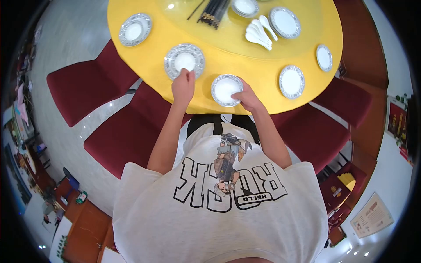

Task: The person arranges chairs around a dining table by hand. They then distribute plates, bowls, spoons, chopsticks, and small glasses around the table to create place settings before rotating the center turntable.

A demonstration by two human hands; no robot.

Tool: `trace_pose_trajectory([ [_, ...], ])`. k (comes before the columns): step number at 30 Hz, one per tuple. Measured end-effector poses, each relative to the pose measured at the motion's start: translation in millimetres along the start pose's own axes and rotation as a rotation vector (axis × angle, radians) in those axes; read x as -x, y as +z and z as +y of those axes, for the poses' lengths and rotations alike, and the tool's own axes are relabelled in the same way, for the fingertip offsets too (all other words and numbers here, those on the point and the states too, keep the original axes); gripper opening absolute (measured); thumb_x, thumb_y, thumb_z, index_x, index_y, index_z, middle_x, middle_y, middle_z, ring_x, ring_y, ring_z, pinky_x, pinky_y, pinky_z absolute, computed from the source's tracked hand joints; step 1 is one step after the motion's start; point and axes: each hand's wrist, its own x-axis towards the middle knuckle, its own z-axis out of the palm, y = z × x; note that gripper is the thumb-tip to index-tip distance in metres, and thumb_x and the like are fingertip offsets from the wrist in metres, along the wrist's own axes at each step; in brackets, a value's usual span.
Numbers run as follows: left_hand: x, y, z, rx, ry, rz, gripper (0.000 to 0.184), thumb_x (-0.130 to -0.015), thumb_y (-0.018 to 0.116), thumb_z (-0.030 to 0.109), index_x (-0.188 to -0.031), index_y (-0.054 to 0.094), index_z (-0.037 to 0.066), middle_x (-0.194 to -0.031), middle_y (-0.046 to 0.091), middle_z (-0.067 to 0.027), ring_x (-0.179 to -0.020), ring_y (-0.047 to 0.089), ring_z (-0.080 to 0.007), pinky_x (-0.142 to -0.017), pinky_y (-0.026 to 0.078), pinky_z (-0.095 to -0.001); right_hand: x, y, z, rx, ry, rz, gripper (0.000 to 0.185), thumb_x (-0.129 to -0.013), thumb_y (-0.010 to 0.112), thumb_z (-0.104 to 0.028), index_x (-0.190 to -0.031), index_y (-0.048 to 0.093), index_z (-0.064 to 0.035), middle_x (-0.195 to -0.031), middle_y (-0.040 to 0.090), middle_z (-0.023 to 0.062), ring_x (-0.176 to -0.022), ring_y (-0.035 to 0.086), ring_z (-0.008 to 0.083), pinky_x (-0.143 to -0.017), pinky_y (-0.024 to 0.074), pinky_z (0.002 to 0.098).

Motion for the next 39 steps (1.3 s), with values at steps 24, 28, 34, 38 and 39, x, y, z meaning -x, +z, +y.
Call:
trace_pose_trajectory([
  [24,56,324,208,0.071,0.129,-0.321,0.040,-0.094,0.053,0.031,-0.070,0.053,-0.002,-0.066,0.056,-0.0213,-0.064,0.057,-0.0375,-0.061,0.042,-0.0451,200,-324,5,-0.227,-0.181,0.406,0.080,-0.062,0.051,0.023,-0.137,0.046,-0.0052,-0.127,0.055,0.0116,-0.120,0.054,0.0244,-0.103,0.0440,0.0357],
  [28,58,339,207,-0.026,0.078,-0.300,0.042,-0.094,0.052,0.033,-0.070,0.055,-0.002,-0.069,0.058,-0.0218,-0.067,0.058,-0.0391,-0.064,0.043,-0.0468,204,-334,-2,-0.274,-0.240,0.469,0.080,-0.061,0.049,0.023,-0.136,0.046,-0.0044,-0.128,0.054,0.0118,-0.122,0.053,0.0248,-0.104,0.0428,0.0353],
  [34,60,335,216,-0.138,0.006,-0.265,0.042,-0.094,0.052,0.036,-0.073,0.057,0.000,-0.072,0.062,-0.0213,-0.072,0.061,-0.0397,-0.067,0.046,-0.0486,194,-336,-18,-0.261,-0.271,0.452,0.081,-0.060,0.049,0.022,-0.136,0.046,-0.0040,-0.128,0.054,0.0117,-0.123,0.052,0.0249,-0.104,0.0421,0.0351],
  [38,76,308,241,-0.166,0.047,-0.162,0.039,-0.096,0.049,0.037,-0.083,0.061,0.002,-0.075,0.063,-0.0222,-0.076,0.063,-0.0396,-0.068,0.047,-0.0488,182,-340,-29,-0.156,-0.295,0.400,0.078,-0.060,0.047,0.023,-0.134,0.049,-0.0030,-0.127,0.054,0.0121,-0.119,0.053,0.0238,-0.102,0.0425,0.0327],
  [39,79,304,249,-0.172,0.044,-0.160,0.039,-0.096,0.049,0.037,-0.083,0.061,0.002,-0.075,0.063,-0.0222,-0.076,0.063,-0.0396,-0.068,0.047,-0.0488,180,-339,-34,-0.085,-0.296,0.381,0.077,-0.061,0.046,0.022,-0.134,0.050,-0.0035,-0.127,0.054,0.0119,-0.119,0.053,0.0229,-0.102,0.0417,0.0320],
])
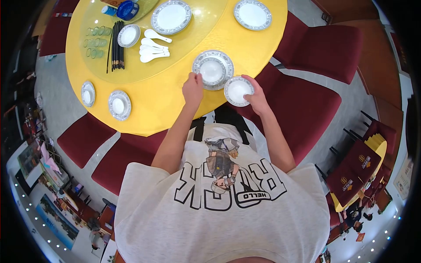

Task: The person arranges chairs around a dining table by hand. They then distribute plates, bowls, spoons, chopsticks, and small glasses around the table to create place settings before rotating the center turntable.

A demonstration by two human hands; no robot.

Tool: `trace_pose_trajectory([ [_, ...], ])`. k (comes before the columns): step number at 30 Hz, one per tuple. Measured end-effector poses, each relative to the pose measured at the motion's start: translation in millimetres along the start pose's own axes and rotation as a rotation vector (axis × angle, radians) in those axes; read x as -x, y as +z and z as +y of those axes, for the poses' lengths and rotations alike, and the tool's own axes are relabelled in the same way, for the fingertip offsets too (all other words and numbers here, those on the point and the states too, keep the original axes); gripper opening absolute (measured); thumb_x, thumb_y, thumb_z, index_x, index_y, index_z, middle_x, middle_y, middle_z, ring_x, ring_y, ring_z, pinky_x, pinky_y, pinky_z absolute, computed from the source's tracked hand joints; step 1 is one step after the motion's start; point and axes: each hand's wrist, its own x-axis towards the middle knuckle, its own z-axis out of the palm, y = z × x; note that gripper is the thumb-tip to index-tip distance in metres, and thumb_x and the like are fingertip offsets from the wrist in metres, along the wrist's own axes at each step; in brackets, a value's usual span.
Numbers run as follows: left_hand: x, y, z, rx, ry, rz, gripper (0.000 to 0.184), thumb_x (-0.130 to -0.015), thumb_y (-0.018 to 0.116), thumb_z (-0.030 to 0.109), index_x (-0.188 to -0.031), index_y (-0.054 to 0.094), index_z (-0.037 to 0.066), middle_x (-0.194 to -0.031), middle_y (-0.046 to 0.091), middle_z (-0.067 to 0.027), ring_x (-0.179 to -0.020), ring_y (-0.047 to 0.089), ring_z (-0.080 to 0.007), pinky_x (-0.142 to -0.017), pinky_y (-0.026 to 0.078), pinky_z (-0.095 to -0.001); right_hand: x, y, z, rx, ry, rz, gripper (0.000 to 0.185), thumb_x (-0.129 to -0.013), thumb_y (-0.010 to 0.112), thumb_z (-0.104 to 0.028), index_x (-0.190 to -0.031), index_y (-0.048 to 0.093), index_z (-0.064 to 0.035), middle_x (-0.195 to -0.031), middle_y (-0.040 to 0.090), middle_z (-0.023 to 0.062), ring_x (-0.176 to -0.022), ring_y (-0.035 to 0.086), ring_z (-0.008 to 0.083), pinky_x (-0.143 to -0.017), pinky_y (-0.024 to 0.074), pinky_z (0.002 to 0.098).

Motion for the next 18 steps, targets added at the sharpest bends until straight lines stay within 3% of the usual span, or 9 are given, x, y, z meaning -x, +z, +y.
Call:
trace_pose_trajectory([
  [2,7,-9,11,0.014,0.213,-0.273,0.038,-0.096,0.049,0.037,-0.086,0.061,0.002,-0.076,0.063,-0.0217,-0.074,0.063,-0.0396,-0.067,0.047,-0.0470,-5,4,-3,0.056,-0.008,-0.038,0.077,-0.061,0.046,0.022,-0.134,0.050,-0.0040,-0.127,0.054,0.0116,-0.119,0.053,0.0220,-0.103,0.0410,0.0313],
  [3,7,-10,13,0.005,0.209,-0.269,0.038,-0.096,0.049,0.037,-0.086,0.061,0.002,-0.076,0.063,-0.0217,-0.074,0.063,-0.0396,-0.067,0.047,-0.0470,-8,5,-5,0.073,0.005,-0.089,0.077,-0.062,0.046,0.021,-0.134,0.050,-0.0051,-0.127,0.054,0.0115,-0.120,0.052,0.0215,-0.103,0.0401,0.0310],
  [5,7,-9,18,0.162,0.353,-0.592,0.037,-0.095,0.052,0.035,-0.083,0.060,0.001,-0.074,0.062,-0.0220,-0.071,0.061,-0.0404,-0.064,0.046,-0.0461,-11,6,-9,0.091,0.015,-0.139,0.077,-0.063,0.046,0.021,-0.134,0.050,-0.0061,-0.128,0.053,0.0114,-0.120,0.052,0.0210,-0.104,0.0393,0.0307],
  [9,-4,-10,31,0.238,0.400,-0.630,0.037,-0.096,0.052,0.032,-0.084,0.060,-0.002,-0.070,0.060,-0.0212,-0.063,0.057,-0.0376,-0.059,0.044,-0.0427,-15,6,-28,0.190,-0.029,-0.218,0.077,-0.064,0.046,0.020,-0.136,0.049,-0.0078,-0.130,0.053,0.0119,-0.122,0.051,0.0215,-0.105,0.0380,0.0308],
  [11,-7,-12,40,0.056,0.443,-0.803,0.037,-0.095,0.053,0.030,-0.080,0.059,-0.003,-0.067,0.058,-0.0219,-0.061,0.055,-0.0369,-0.058,0.042,-0.0429,-14,2,-30,0.219,-0.061,-0.230,0.076,-0.065,0.046,0.020,-0.136,0.049,-0.0076,-0.130,0.053,0.0120,-0.122,0.050,0.0217,-0.106,0.0375,0.0307],
  [14,-7,0,42,0.106,0.566,-0.675,0.038,-0.095,0.054,0.029,-0.076,0.057,-0.004,-0.064,0.055,-0.0211,-0.058,0.054,-0.0337,-0.057,0.041,-0.0426,-16,0,-29,0.292,-0.134,-0.188,0.072,-0.070,0.053,0.016,-0.138,0.046,-0.0066,-0.128,0.053,0.0126,-0.121,0.050,0.0211,-0.105,0.0380,0.0314],
  [16,-10,4,44,0.117,0.569,-0.647,0.038,-0.095,0.054,0.029,-0.075,0.056,-0.004,-0.063,0.055,-0.0209,-0.057,0.053,-0.0322,-0.056,0.041,-0.0420,-17,0,-26,0.366,-0.144,-0.021,0.059,-0.078,0.059,0.007,-0.134,0.049,-0.0049,-0.118,0.059,0.0127,-0.107,0.059,0.0185,-0.091,0.0486,0.0299],
  [17,-11,6,44,0.130,0.564,-0.615,0.039,-0.095,0.054,0.028,-0.073,0.054,-0.004,-0.062,0.054,-0.0207,-0.056,0.053,-0.0308,-0.056,0.041,-0.0414,-18,-5,-26,0.365,-0.145,-0.013,0.059,-0.078,0.059,0.007,-0.134,0.049,-0.0049,-0.118,0.059,0.0127,-0.107,0.059,0.0185,-0.091,0.0486,0.0299],
  [18,-11,7,44,0.132,0.569,-0.620,0.039,-0.095,0.054,0.028,-0.073,0.054,-0.004,-0.062,0.054,-0.0207,-0.056,0.053,-0.0308,-0.056,0.041,-0.0414,-19,-11,-31,0.448,0.004,-0.059,0.042,-0.082,0.060,-0.002,-0.124,0.055,-0.0023,-0.104,0.062,0.0124,-0.089,0.062,0.0183,-0.077,0.0514,0.0301],
])
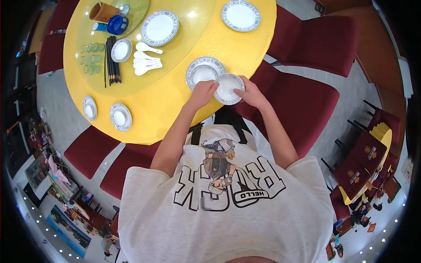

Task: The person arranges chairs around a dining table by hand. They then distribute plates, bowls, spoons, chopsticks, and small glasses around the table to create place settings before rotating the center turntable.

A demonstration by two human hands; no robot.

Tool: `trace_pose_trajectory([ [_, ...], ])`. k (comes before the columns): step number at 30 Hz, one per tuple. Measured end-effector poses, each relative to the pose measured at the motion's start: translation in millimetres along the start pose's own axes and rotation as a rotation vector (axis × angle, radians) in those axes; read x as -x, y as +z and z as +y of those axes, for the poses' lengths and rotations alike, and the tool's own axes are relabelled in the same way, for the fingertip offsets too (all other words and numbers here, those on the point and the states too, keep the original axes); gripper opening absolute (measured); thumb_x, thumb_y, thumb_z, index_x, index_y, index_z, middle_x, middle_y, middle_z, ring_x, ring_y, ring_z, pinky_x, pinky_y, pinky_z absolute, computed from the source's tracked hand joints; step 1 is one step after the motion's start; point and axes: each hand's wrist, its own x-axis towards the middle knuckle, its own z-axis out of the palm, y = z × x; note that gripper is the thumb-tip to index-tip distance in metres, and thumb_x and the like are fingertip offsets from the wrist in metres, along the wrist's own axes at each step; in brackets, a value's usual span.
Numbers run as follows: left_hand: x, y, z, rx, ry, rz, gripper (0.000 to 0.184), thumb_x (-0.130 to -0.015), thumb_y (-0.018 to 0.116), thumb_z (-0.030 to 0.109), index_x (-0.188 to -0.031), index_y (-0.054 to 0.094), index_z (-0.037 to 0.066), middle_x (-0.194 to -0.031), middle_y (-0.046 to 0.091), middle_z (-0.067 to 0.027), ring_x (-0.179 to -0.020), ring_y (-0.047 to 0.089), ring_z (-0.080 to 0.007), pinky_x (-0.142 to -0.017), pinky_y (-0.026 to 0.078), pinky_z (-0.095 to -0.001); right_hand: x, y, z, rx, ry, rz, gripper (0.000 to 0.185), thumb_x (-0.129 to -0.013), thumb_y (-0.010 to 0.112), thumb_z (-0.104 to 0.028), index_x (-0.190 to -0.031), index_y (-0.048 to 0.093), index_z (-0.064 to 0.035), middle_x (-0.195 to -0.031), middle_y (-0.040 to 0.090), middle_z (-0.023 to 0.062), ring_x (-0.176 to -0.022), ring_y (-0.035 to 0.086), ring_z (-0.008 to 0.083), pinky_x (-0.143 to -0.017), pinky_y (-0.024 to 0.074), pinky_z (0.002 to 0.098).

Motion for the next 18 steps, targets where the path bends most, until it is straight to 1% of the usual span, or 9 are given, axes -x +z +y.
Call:
trace_pose_trajectory([
  [1,-1,0,0,0.027,-0.052,-0.002,0.038,-0.095,0.053,0.029,-0.074,0.056,-0.003,-0.067,0.056,-0.0232,-0.061,0.055,-0.0370,-0.058,0.042,-0.0444,-1,-6,-3,0.080,0.134,-0.079,0.029,-0.086,0.061,-0.011,-0.113,0.061,0.0002,-0.090,0.066,0.0122,-0.072,0.065,0.0182,-0.064,0.0543,0.0302],
  [2,-3,0,0,0.053,-0.104,-0.003,0.038,-0.094,0.053,0.030,-0.076,0.058,-0.003,-0.071,0.059,-0.0256,-0.066,0.056,-0.0433,-0.059,0.043,-0.0474,-2,-10,-6,0.081,0.132,-0.073,0.029,-0.086,0.061,-0.011,-0.113,0.061,0.0002,-0.090,0.066,0.0122,-0.072,0.065,0.0182,-0.064,0.0543,0.0302],
  [3,-5,1,0,0.053,-0.099,-0.004,0.038,-0.094,0.053,0.030,-0.076,0.058,-0.003,-0.071,0.059,-0.0256,-0.066,0.056,-0.0433,-0.059,0.043,-0.0474,-3,-13,-8,0.131,0.205,-0.122,0.024,-0.088,0.059,-0.017,-0.102,0.062,0.0016,-0.077,0.064,0.0093,-0.061,0.062,0.0159,-0.056,0.0516,0.0286],
  [4,-5,2,1,0.054,-0.111,0.009,0.038,-0.095,0.053,0.030,-0.076,0.058,-0.002,-0.069,0.059,-0.0237,-0.063,0.057,-0.0401,-0.058,0.043,-0.0458,-4,-15,-10,0.181,0.278,-0.173,0.028,-0.089,0.058,-0.024,-0.091,0.064,0.0030,-0.065,0.061,0.0063,-0.050,0.058,0.0136,-0.048,0.0489,0.0270],
  [6,-5,8,1,0.055,-0.117,0.023,0.038,-0.095,0.052,0.030,-0.076,0.057,-0.002,-0.067,0.059,-0.0218,-0.060,0.057,-0.0370,-0.057,0.043,-0.0442,-15,-20,1,0.155,0.246,-0.166,0.028,-0.090,0.057,-0.025,-0.086,0.064,0.0021,-0.062,0.060,0.0053,-0.048,0.056,0.0128,-0.045,0.0462,0.0263],
  [8,-7,17,-2,0.395,-0.258,0.156,0.036,-0.097,0.050,0.029,-0.078,0.059,0.000,-0.058,0.054,-0.0114,-0.053,0.053,-0.0211,-0.052,0.040,-0.0354,-34,-32,0,0.134,0.204,-0.156,0.030,-0.091,0.055,-0.025,-0.081,0.064,0.0013,-0.059,0.058,0.0042,-0.046,0.054,0.0120,-0.042,0.0436,0.0257],
  [9,-7,14,1,0.395,-0.252,0.160,0.036,-0.097,0.050,0.029,-0.078,0.059,0.000,-0.058,0.054,-0.0114,-0.053,0.053,-0.0211,-0.052,0.040,-0.0354,-46,-39,-3,0.078,0.205,-0.129,0.032,-0.090,0.055,-0.027,-0.077,0.063,0.0016,-0.056,0.057,0.0055,-0.046,0.055,0.0132,-0.042,0.0430,0.0268],
  [11,-3,8,9,0.669,-0.353,0.281,0.032,-0.098,0.049,0.028,-0.081,0.060,0.002,-0.057,0.048,-0.0018,-0.054,0.046,-0.0083,-0.050,0.036,-0.0269,-74,-49,-7,-0.066,0.216,0.008,0.033,-0.089,0.055,-0.027,-0.071,0.060,-0.0001,-0.052,0.055,0.0070,-0.043,0.053,0.0143,-0.040,0.0384,0.0281],
  [18,46,-8,-14,0.690,-0.418,0.410,0.019,-0.096,0.052,0.017,-0.086,0.060,0.003,-0.057,0.044,0.0037,-0.047,0.038,-0.0035,-0.043,0.029,-0.0203,-202,-78,-34,-0.467,0.239,0.365,0.028,-0.090,0.054,-0.024,-0.071,0.057,-0.0035,-0.057,0.055,0.0051,-0.045,0.051,0.0136,-0.038,0.0353,0.0273],
])
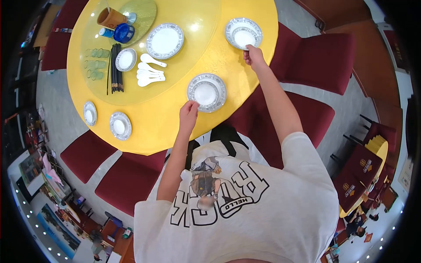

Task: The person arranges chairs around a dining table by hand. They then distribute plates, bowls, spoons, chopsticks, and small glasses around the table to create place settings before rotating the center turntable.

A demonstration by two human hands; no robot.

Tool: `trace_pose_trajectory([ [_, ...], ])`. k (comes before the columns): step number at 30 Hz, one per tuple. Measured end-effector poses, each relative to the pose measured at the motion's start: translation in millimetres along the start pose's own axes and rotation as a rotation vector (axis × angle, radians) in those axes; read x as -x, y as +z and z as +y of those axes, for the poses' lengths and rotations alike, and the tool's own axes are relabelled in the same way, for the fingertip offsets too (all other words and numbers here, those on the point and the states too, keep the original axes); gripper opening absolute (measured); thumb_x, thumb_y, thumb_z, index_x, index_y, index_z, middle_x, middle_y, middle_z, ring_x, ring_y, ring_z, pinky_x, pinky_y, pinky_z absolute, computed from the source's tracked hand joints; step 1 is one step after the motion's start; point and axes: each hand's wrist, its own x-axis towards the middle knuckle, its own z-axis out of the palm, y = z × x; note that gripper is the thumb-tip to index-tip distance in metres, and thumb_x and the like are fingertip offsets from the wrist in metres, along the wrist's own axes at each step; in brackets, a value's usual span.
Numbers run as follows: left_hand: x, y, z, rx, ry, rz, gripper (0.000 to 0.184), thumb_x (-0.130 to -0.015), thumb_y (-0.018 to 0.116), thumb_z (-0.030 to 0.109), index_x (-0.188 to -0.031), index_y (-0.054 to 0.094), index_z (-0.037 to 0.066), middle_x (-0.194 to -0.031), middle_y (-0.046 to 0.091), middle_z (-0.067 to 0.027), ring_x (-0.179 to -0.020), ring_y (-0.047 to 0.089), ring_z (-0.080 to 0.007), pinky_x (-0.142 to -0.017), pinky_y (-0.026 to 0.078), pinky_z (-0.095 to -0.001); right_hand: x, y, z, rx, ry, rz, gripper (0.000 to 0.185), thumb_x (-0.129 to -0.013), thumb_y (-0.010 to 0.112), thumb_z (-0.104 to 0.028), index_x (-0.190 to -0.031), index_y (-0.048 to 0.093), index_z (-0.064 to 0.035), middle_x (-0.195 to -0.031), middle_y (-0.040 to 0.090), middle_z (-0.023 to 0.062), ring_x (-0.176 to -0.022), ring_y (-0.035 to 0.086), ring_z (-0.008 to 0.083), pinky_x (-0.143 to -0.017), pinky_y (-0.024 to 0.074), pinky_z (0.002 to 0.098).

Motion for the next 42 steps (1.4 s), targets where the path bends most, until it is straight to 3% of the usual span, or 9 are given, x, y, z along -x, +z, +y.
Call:
trace_pose_trajectory([
  [8,44,-40,-21,0.103,-0.137,0.302,0.015,-0.095,0.053,0.015,-0.086,0.061,0.005,-0.058,0.046,0.0042,-0.046,0.038,-0.0027,-0.042,0.027,-0.0191,-75,24,-8,-0.069,0.087,0.051,0.020,-0.092,0.053,-0.024,-0.079,0.056,-0.0099,-0.062,0.055,0.0009,-0.051,0.053,0.0122,-0.041,0.0385,0.0231],
  [10,50,-44,-21,0.152,-0.205,0.317,0.013,-0.092,0.056,0.010,-0.084,0.061,0.001,-0.061,0.048,0.0023,-0.052,0.043,-0.0048,-0.047,0.033,-0.0216,-87,25,-6,-0.078,0.117,0.013,0.019,-0.092,0.053,-0.024,-0.079,0.055,-0.0102,-0.063,0.055,0.0011,-0.051,0.053,0.0123,-0.041,0.0386,0.0231],
  [18,62,-64,-30,0.194,-0.203,0.373,0.015,-0.092,0.055,0.010,-0.083,0.062,0.001,-0.059,0.047,0.0030,-0.052,0.041,-0.0040,-0.048,0.031,-0.0214,-108,26,-3,-0.182,0.187,0.003,0.018,-0.093,0.055,-0.025,-0.085,0.053,-0.0086,-0.064,0.054,0.0026,-0.052,0.053,0.0143,-0.040,0.0386,0.0238],
  [25,39,-103,-39,0.182,-0.243,0.394,0.015,-0.093,0.056,0.016,-0.083,0.061,0.005,-0.057,0.046,0.0042,-0.047,0.040,-0.0035,-0.042,0.029,-0.0203,-75,23,-17,-0.296,0.202,0.097,0.026,-0.092,0.060,-0.026,-0.089,0.053,-0.0011,-0.067,0.056,0.0039,-0.056,0.055,0.0134,-0.045,0.0480,0.0225],
  [28,5,-139,-51,0.002,-0.107,0.478,0.016,-0.090,0.059,0.015,-0.085,0.062,0.000,-0.064,0.053,0.0001,-0.058,0.049,-0.0088,-0.054,0.040,-0.0250,-71,5,-23,-0.326,0.220,0.130,0.024,-0.092,0.058,-0.027,-0.091,0.054,-0.0030,-0.066,0.054,0.0026,-0.054,0.052,0.0119,-0.045,0.0453,0.0221],
  [31,-43,-179,-51,-0.305,0.131,0.625,0.018,-0.085,0.064,0.017,-0.092,0.063,0.001,-0.074,0.060,-0.0062,-0.069,0.057,-0.0172,-0.065,0.047,-0.0311,-28,8,-27,-0.120,-0.018,0.232,0.014,-0.087,0.057,-0.020,-0.092,0.056,-0.0076,-0.065,0.049,0.0015,-0.050,0.046,0.0102,-0.041,0.0356,0.0233],
  [34,-94,-219,-36,-0.436,0.149,0.556,0.032,-0.079,0.068,0.019,-0.105,0.060,0.002,-0.088,0.062,-0.0103,-0.083,0.061,-0.0244,-0.075,0.049,-0.0358,40,50,-16,0.107,-0.142,0.284,0.012,-0.088,0.057,-0.020,-0.091,0.057,-0.0084,-0.063,0.048,-0.0001,-0.049,0.045,0.0087,-0.040,0.0354,0.0239],
  [38,-145,-240,-13,-0.637,0.211,0.427,0.053,-0.077,0.072,0.023,-0.122,0.053,0.003,-0.108,0.059,-0.0135,-0.098,0.060,-0.0285,-0.086,0.048,-0.0398,66,119,63,0.394,-0.331,0.124,0.022,-0.091,0.058,-0.024,-0.102,0.063,-0.0050,-0.064,0.055,0.0006,-0.048,0.052,0.0107,-0.041,0.0411,0.0255],
  [42,-167,-249,1,-0.738,0.178,0.286,0.065,-0.075,0.074,0.024,-0.131,0.047,0.004,-0.116,0.055,-0.0150,-0.105,0.058,-0.0297,-0.089,0.048,-0.0412,131,225,106,0.578,-0.247,-0.212,0.034,-0.087,0.062,-0.021,-0.117,0.058,-0.0047,-0.091,0.063,0.0096,-0.069,0.064,0.0160,-0.052,0.0508,0.0287],
])
